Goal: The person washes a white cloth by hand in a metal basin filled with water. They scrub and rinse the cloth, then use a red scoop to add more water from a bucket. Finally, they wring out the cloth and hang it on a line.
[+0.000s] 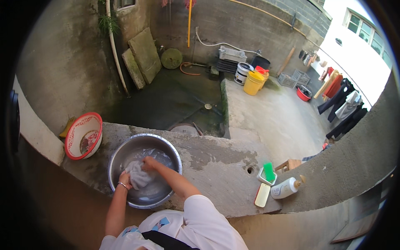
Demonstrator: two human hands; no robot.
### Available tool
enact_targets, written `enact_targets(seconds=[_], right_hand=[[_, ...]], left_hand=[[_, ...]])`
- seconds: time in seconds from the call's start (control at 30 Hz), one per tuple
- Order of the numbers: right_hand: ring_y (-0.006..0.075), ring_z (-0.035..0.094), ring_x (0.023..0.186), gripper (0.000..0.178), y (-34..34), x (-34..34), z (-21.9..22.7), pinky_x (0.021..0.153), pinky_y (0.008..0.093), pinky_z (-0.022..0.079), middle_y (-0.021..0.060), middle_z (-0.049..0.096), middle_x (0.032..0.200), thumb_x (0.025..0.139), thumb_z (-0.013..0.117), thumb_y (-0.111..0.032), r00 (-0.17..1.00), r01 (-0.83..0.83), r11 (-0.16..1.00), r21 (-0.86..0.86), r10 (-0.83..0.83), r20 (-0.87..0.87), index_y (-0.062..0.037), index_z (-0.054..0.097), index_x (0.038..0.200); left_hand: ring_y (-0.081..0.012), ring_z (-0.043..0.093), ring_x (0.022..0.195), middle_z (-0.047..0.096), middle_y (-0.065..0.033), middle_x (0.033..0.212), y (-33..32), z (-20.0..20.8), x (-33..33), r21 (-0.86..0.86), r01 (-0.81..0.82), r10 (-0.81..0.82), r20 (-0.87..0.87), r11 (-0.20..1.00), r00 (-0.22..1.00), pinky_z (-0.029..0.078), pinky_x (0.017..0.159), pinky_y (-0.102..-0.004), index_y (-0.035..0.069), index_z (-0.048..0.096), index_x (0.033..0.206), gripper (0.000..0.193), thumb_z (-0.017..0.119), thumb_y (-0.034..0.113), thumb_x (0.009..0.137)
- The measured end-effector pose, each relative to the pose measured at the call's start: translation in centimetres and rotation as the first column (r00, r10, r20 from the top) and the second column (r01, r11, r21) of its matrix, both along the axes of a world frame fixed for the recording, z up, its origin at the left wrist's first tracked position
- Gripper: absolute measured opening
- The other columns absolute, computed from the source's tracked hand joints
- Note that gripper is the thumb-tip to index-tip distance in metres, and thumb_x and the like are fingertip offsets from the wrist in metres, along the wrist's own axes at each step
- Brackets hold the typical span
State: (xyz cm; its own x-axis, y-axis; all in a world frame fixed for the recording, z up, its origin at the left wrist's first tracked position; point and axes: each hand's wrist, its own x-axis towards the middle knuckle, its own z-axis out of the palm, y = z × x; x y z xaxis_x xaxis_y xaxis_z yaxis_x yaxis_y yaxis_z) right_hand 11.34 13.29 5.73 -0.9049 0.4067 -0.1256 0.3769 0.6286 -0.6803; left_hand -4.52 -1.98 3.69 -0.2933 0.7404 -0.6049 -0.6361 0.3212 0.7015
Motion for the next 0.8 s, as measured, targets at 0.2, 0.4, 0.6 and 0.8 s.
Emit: enact_targets(seconds=[0.2, 0.4, 0.6, 0.8], right_hand=[[0.0388, 0.057, 0.085, 0.026, -2.8, -0.8, -1.2, 0.074, 0.0462, 0.044, 0.0243, 0.059, 0.088, 0.079, 0.054, -0.028, 0.870, 0.430, 0.872, -0.235, -0.470, -0.152, -0.0027, 0.059, 0.086], [0.0398, 0.056, 0.072, 0.029, -11.0, -1.5, 9.8, 0.063, 0.0463, 0.042, 0.0232, 0.057, 0.076, 0.082, 0.051, -0.029, 0.841, 0.332, 0.940, -0.078, -0.332, -0.427, -0.0022, 0.057, 0.074], [0.0380, 0.056, 0.062, 0.033, -11.1, -1.1, 12.3, 0.057, 0.0447, 0.042, 0.0188, 0.057, 0.066, 0.085, 0.048, -0.030, 0.751, 0.291, 0.956, -0.040, -0.254, -0.609, -0.0033, 0.056, 0.067], [0.0392, 0.056, 0.058, 0.041, -6.5, -2.7, 9.6, 0.054, 0.0471, 0.043, 0.0194, 0.056, 0.058, 0.088, 0.044, -0.032, 0.623, 0.534, 0.845, 0.014, -0.383, -0.682, -0.0045, 0.056, 0.061]], left_hand=[[-0.0307, 0.050, 0.108, 0.045, -0.0121, 0.124, 0.7, 5.0, 3.1, -0.064, 0.062, -0.046, 0.230, 0.996, 0.972, 0.039, 0.084, -0.0574, 0.018, 0.041, 0.126, 0.047, 0.038, 0.044, 0.086], [-0.0254, 0.050, 0.099, 0.053, -0.0091, 0.107, 1.4, 2.1, 1.8, 0.257, 0.067, -0.175, 0.427, 0.964, 0.887, 0.040, 0.084, -0.0419, 0.015, 0.046, 0.116, 0.057, 0.036, 0.061, 0.084], [-0.0162, 0.054, 0.065, 0.057, -0.0042, 0.079, 3.2, 2.0, 2.0, 0.537, 0.160, -0.397, 0.361, 0.828, 0.844, 0.046, 0.063, -0.0307, 0.011, 0.053, 0.098, 0.035, 0.046, 0.043, 0.088], [-0.0191, 0.058, 0.082, 0.060, -0.0046, 0.091, 5.3, 2.9, 5.5, 0.385, -0.043, -0.115, 0.378, 0.922, 0.919, 0.046, 0.072, -0.0359, 0.008, 0.054, 0.101, 0.029, 0.047, 0.033, 0.088]])
